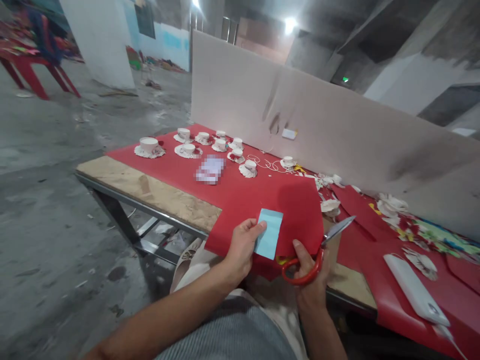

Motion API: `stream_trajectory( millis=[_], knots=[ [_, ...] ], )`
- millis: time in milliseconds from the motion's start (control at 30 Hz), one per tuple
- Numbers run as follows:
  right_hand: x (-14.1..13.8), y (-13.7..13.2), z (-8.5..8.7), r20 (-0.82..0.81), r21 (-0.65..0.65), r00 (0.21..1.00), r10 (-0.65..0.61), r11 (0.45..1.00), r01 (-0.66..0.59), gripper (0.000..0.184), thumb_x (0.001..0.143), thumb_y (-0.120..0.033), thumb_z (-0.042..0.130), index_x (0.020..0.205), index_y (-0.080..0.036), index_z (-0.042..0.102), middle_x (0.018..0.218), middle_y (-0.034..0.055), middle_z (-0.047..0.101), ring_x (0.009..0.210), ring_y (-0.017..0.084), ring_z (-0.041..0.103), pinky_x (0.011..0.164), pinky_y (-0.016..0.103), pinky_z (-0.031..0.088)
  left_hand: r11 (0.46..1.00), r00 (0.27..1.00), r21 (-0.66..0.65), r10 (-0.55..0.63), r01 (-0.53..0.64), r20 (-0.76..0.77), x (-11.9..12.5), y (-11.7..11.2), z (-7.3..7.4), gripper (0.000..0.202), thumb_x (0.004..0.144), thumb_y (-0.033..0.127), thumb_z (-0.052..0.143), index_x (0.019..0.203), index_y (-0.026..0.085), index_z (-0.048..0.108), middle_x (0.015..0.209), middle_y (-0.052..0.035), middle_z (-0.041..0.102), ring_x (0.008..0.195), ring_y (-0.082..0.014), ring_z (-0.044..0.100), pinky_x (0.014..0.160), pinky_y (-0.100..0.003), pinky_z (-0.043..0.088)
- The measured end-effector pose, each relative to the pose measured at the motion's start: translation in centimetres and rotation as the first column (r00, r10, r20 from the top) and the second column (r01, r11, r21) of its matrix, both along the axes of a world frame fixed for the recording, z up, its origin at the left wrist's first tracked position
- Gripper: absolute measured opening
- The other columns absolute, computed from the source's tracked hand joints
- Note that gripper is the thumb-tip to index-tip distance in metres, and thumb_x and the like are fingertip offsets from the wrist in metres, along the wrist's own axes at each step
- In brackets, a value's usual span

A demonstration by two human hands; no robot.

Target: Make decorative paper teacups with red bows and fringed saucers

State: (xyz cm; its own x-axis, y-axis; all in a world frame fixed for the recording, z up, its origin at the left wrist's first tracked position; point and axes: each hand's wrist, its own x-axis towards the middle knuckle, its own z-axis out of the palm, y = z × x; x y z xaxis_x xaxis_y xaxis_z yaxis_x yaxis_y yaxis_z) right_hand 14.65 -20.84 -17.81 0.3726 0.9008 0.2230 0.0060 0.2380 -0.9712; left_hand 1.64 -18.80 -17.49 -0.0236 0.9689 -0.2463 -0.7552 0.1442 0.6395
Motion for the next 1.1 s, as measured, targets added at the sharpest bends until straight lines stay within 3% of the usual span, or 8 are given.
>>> stream_trajectory(
  millis=[100,200,433,600,900,1100],
  knots=[
    [-0.2,-0.5,-0.3,0.066,0.063,0.993,-0.096,0.994,0.092,0.059,0.069,-0.034,0.069,0.122,-0.021,0.047,0.11,0.0087,0.063,0.097,0.025,0.062,0.082,0.04,0.053,0.999,0.997,0.004,0.043,-0.044,0.061,0.8,-0.7,0.0,0.034,0.059,0.04,0.077,0.071,0.016,0.055,0.061,0.0021,0.061,0.053,-0.0102,0.055,0.054,-0.022,0.044],
    [-0.3,-0.9,-0.7,0.101,0.093,0.989,-0.112,0.99,0.102,0.06,0.07,-0.034,0.067,0.125,-0.021,0.046,0.113,0.0089,0.063,0.096,0.024,0.062,0.081,0.04,0.053,0.998,0.995,0.005,0.062,-0.062,0.084,1.4,-1.5,0.1,0.035,0.062,0.043,0.074,0.075,0.016,0.057,0.067,0.0002,0.064,0.06,-0.013,0.059,0.057,-0.023,0.046],
    [0.0,-1.3,-2.0,0.059,0.047,0.989,-0.135,0.99,0.132,0.056,0.068,-0.036,0.069,0.119,-0.019,0.052,0.105,0.0087,0.066,0.088,0.024,0.064,0.076,0.039,0.053,0.999,0.998,0.029,0.042,-0.043,0.051,1.6,-2.2,0.0,0.036,0.064,0.042,0.074,0.084,0.017,0.057,0.073,-0.0019,0.065,0.066,-0.015,0.062,0.059,-0.024,0.046],
    [0.3,-1.4,-1.7,0.031,-0.003,0.984,-0.175,0.985,0.175,0.052,0.066,-0.034,0.072,0.113,-0.02,0.054,0.1,0.0072,0.066,0.086,0.023,0.064,0.074,0.036,0.053,0.996,0.999,0.075,0.049,-0.049,0.008,1.7,-2.4,0.0,0.032,0.071,0.042,0.069,0.084,0.016,0.056,0.074,-0.0014,0.064,0.063,-0.0131,0.06,0.06,-0.024,0.047],
    [-0.2,-1.7,-1.0,-0.059,0.009,0.986,-0.155,0.988,0.156,0.056,0.07,-0.031,0.069,0.121,-0.02,0.049,0.106,0.0091,0.064,0.089,0.023,0.063,0.076,0.038,0.053,0.993,0.998,0.12,0.025,-0.018,-0.061,1.7,-2.3,-0.6,0.03,0.074,0.043,0.065,0.083,0.015,0.057,0.074,-0.0025,0.064,0.064,-0.013,0.059,0.059,-0.022,0.045],
    [-0.8,-2.1,-0.3,-0.101,0.032,0.987,-0.127,0.991,0.131,0.045,0.069,-0.031,0.072,0.109,-0.019,0.056,0.107,0.0073,0.065,0.091,0.022,0.064,0.077,0.034,0.052,0.984,0.986,0.171,0.075,-0.049,-0.148,1.9,-2.1,-0.8,0.028,0.081,0.041,0.058,0.087,0.015,0.056,0.072,-0.0012,0.061,0.061,-0.0106,0.056,0.057,-0.021,0.043]
  ],
)
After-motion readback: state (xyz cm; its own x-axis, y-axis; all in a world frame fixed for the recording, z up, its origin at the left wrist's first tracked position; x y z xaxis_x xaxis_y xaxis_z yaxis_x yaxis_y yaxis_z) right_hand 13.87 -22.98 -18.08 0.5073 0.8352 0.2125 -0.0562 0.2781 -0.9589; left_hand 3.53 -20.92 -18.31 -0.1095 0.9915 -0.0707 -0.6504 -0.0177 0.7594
